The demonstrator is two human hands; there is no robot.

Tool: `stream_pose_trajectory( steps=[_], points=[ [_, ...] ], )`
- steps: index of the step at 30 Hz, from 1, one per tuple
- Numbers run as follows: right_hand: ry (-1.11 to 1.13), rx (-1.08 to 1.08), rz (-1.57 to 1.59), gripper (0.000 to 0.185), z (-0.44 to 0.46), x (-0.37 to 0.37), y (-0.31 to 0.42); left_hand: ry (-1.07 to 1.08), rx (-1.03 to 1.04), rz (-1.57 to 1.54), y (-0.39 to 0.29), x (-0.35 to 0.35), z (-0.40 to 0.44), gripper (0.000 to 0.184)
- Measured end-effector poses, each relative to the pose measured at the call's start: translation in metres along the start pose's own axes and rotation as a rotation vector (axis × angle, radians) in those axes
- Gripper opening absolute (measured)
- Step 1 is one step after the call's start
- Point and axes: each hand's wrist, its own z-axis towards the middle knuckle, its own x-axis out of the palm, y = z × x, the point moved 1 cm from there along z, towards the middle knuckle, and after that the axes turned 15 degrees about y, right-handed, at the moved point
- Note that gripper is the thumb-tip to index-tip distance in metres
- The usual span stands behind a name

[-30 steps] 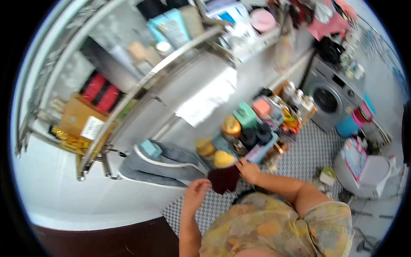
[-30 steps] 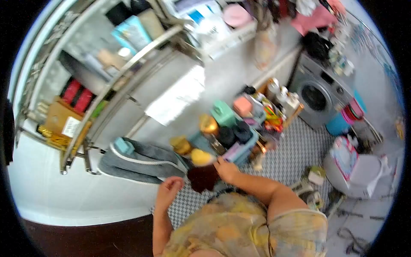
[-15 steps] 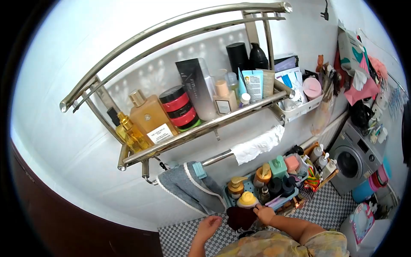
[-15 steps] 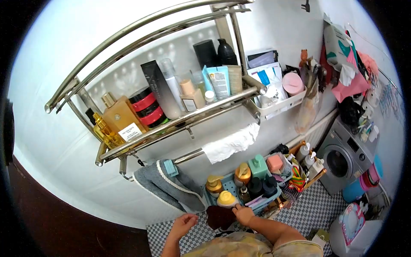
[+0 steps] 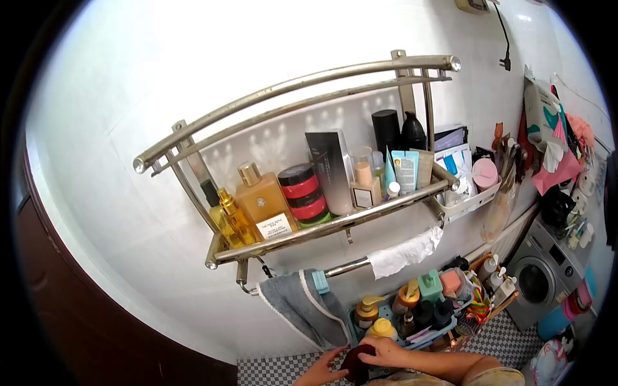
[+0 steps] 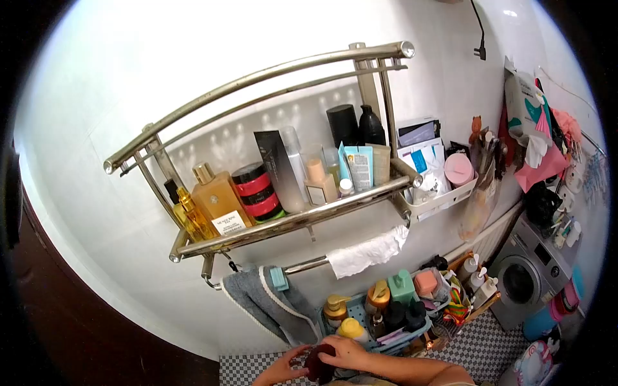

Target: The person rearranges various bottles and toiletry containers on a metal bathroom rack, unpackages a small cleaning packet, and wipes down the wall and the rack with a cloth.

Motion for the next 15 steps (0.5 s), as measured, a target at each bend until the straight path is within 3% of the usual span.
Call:
stream_pose_trajectory(
  steps=[1,2,3,5,6,11,13,14,15],
  points=[
    [0.014,0.051,0.093,0.032,0.005,-0.004,0.004,0.103,0.007,-0.23,-0.006,0.0,-0.002,0.061],
    [0.039,0.052,0.27,0.028,0.01,-0.003,0.002,0.099,0.016,-0.221,0.01,0.0,0.002,0.061],
    [0.035,0.042,0.262,0.028,0.015,-0.008,0.006,0.062,0.048,-0.341,0.049,0.001,0.006,0.063],
    [0.07,-0.048,0.597,0.023,0.025,-0.022,0.026,-0.009,0.115,-0.579,0.105,-0.001,0.016,0.067],
    [0.078,-0.069,0.643,0.024,0.029,-0.031,0.04,-0.046,0.132,-0.594,0.102,-0.001,0.02,0.067],
    [-0.061,-0.016,0.807,0.026,0.046,-0.061,0.067,-0.165,0.001,-0.127,-0.044,-0.007,0.012,0.068],
    [-0.141,-0.063,0.881,0.027,0.047,-0.073,0.077,-0.198,-0.073,-0.052,-0.078,-0.014,0.01,0.068],
    [-0.155,-0.079,0.852,0.027,0.046,-0.081,0.079,-0.207,-0.157,-0.098,-0.083,-0.019,0.009,0.084],
    [-0.157,-0.08,0.85,0.027,0.045,-0.087,0.079,-0.205,-0.154,-0.097,-0.067,-0.028,0.013,0.084]
  ],
)
